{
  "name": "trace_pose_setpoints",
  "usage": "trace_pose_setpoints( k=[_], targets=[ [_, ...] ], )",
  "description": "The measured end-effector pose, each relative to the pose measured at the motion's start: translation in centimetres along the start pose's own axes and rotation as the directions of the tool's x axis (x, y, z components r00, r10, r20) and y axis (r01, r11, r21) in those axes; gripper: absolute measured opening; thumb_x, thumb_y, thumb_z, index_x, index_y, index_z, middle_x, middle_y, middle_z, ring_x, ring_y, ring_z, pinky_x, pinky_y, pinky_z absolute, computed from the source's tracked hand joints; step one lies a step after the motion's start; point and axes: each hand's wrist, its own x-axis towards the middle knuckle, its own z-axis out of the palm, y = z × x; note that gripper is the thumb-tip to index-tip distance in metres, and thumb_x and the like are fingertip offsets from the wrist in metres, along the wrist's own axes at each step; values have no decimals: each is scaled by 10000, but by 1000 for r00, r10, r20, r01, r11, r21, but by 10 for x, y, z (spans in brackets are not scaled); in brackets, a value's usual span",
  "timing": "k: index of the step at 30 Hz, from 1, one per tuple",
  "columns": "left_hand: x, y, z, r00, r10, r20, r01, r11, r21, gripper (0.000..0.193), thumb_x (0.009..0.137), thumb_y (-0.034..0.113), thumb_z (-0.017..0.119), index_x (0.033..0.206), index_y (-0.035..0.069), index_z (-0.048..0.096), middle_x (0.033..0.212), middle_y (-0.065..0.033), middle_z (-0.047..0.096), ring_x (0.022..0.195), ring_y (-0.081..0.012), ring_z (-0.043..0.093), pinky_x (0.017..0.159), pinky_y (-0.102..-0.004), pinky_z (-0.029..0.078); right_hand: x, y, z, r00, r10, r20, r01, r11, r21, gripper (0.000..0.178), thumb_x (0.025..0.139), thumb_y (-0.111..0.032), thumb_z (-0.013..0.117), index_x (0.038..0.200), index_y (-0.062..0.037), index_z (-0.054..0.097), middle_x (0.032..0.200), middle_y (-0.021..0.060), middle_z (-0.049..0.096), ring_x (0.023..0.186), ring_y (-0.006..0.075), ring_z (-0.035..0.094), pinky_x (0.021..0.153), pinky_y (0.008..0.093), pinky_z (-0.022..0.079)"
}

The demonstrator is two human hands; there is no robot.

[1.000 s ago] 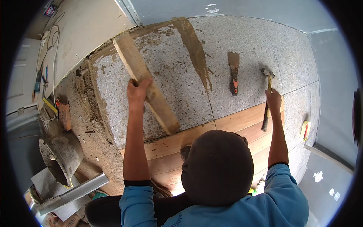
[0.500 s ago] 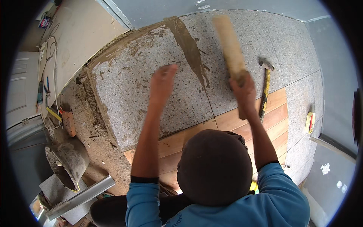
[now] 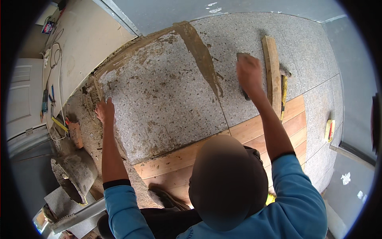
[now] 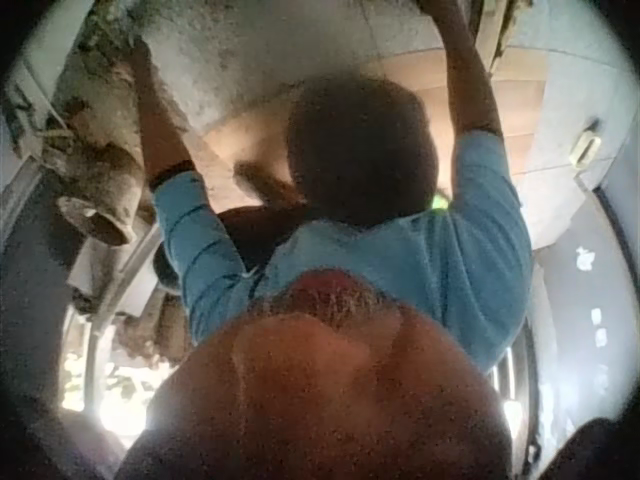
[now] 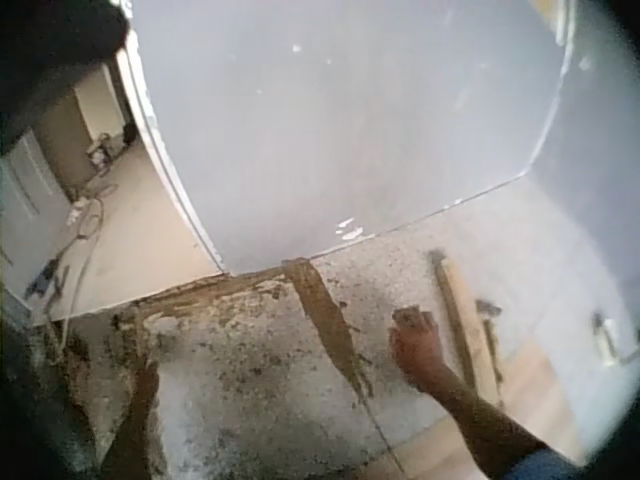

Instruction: Replacing or repairing a floor tile by applying adhesive and leveling the tile.

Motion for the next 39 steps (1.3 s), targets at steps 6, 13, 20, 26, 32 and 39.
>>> trace_pose_setpoints(
  k=[6, 13, 20, 26, 32, 39],
  targets=[
    [17, -14, 9, 1000, -15, -15, 16, 999, 41, 568, 1007, 455, 638, 1409, 53, 638, 1386, -197, 618, 1372, -419, 477, 1134, -609, 388, 104, -60, 103, 928, -120, 352, 115, 993, 36, 308, 972, -253, 609, 1232, -144, 733, 1280, 152, 638, 1210, 379, 570, 1009, 538, 496],
    [38, -26, -2, 980, -103, 168, 132, 975, -176, 491, 981, 372, 666, 1333, 30, 693, 1186, -191, 709, 1137, -368, 645, 995, -529, 495, 158, -76, 152, 893, -129, 432, 172, 983, -63, 409, 1013, -265, 536, 1401, -203, 651, 1374, 124, 575, 1294, 359, 552, 1043, 555, 508],
    [33, -31, -3, 998, -42, 50, 56, 943, -329, 443, 949, 302, 698, 1289, 21, 734, 1016, -133, 759, 817, -290, 685, 770, -434, 527, 174, -76, 166, 863, -108, 493, 200, 970, -138, 436, 1041, -283, 504, 1458, -245, 624, 1387, 104, 566, 1328, 336, 524, 1069, 547, 493],
    [48, -45, 12, 999, -26, 32, 38, 891, -453, 458, 922, 291, 710, 1292, 22, 732, 1028, -145, 777, 893, -248, 714, 814, -424, 531, 178, -81, 169, 841, -179, 511, 338, 911, -236, 404, 1027, -262, 525, 1401, -199, 663, 1337, 84, 581, 1326, 319, 521, 1030, 557, 509],
    [37, -42, 9, 983, 166, -82, -183, 935, -303, 400, 888, 264, 716, 1164, -22, 750, 956, -200, 766, 867, -358, 717, 815, -473, 533, 174, -88, 178, 860, -156, 485, 285, 937, -204, 331, 962, -245, 569, 1249, -159, 710, 1319, 104, 587, 1266, 348, 551, 988, 585, 511],
    [24, -33, -6, 995, 99, 7, -85, 888, -453, 462, 875, 314, 731, 1145, -60, 737, 904, -229, 740, 827, -365, 702, 759, -515, 537, 179, -93, 182, 881, -102, 462, 267, 914, -307, 321, 992, -258, 536, 1247, -161, 704, 1327, 91, 595, 1290, 369, 542, 1001, 602, 508]
  ],
)
